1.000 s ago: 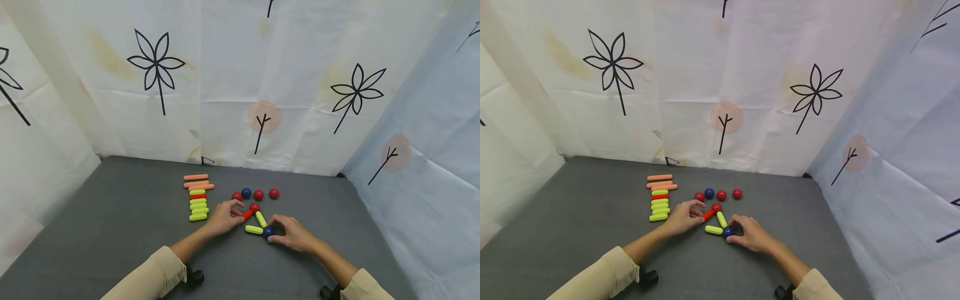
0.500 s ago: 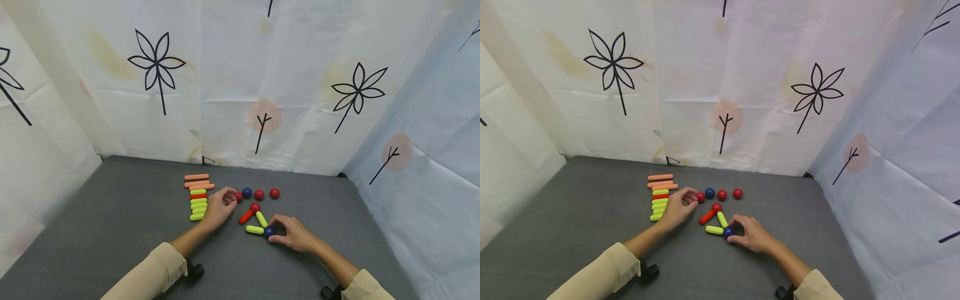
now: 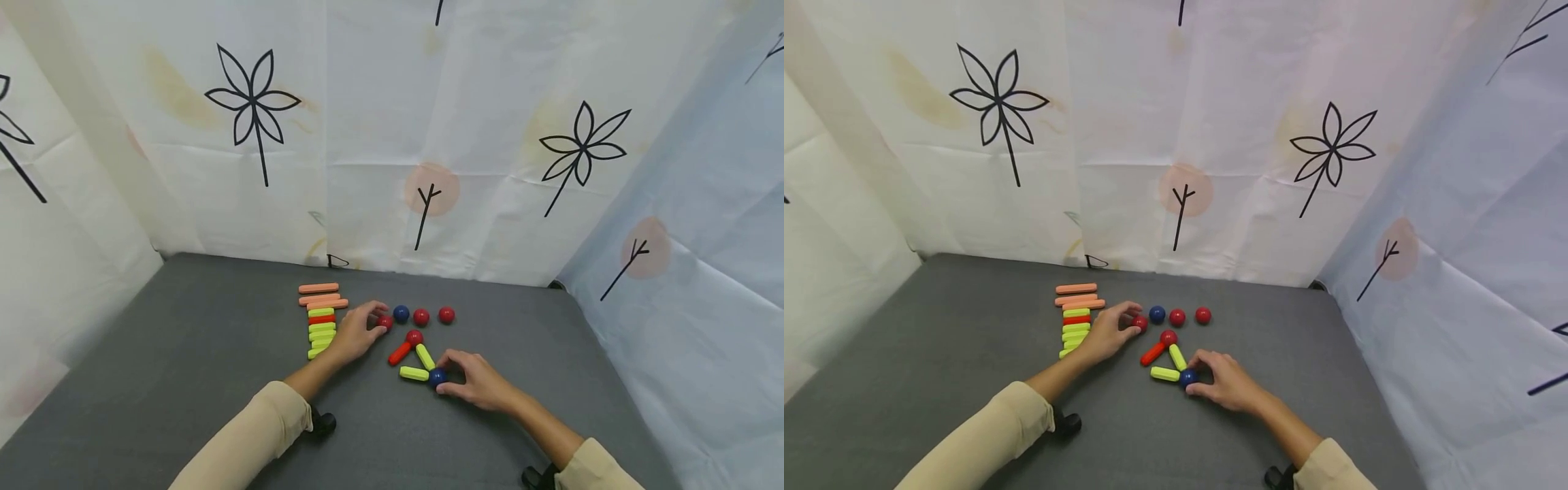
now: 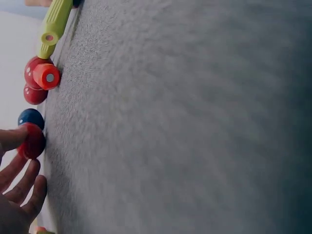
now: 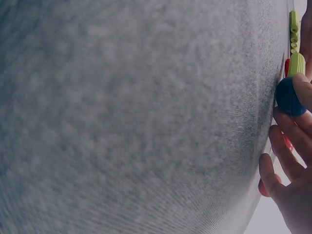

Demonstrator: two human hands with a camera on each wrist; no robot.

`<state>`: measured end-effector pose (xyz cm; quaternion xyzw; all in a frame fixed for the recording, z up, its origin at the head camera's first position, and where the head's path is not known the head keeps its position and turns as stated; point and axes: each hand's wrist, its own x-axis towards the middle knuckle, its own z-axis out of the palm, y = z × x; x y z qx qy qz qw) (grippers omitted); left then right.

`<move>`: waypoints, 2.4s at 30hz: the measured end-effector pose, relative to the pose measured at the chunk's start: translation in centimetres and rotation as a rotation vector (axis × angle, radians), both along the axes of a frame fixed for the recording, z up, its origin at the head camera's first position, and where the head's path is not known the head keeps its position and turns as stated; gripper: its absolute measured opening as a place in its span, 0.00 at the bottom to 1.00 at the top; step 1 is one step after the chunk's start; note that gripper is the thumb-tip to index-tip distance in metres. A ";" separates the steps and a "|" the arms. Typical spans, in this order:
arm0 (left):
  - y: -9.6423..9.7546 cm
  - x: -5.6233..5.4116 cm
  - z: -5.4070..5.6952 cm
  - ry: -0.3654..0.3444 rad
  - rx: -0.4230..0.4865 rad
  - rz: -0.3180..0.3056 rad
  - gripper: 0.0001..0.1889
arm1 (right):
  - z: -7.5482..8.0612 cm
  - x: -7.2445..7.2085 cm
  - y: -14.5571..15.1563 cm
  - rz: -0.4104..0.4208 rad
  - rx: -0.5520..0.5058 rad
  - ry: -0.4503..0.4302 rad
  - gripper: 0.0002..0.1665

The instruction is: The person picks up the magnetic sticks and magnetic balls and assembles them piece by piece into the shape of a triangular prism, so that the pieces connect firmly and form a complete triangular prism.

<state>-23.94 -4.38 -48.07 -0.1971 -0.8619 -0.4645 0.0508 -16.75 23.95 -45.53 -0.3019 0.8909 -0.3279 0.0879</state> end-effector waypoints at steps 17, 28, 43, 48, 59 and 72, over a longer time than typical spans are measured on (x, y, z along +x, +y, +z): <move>-3.5 4.6 1.1 -0.121 -0.035 -0.333 0.24 | 0.2 0.0 0.1 0.000 0.002 -0.009 0.18; -1.9 5.6 0.6 -0.120 -0.063 -0.378 0.23 | 0.1 0.1 -0.2 -0.011 -0.006 -0.009 0.19; -1.1 5.7 0.6 -0.085 -0.049 -0.337 0.25 | 1.3 -4.3 -4.6 -0.154 -0.005 -0.021 0.20; -1.0 5.8 0.7 -0.092 -0.045 -0.338 0.26 | 1.3 -5.0 -4.9 -0.116 0.016 -0.002 0.14; -1.3 5.8 0.6 -0.081 -0.054 -0.331 0.25 | 1.1 -5.0 -4.4 -0.088 -0.016 0.005 0.17; -1.2 5.9 0.4 -0.114 -0.050 -0.309 0.23 | 0.8 -1.0 -1.6 -0.045 -0.015 -0.112 0.36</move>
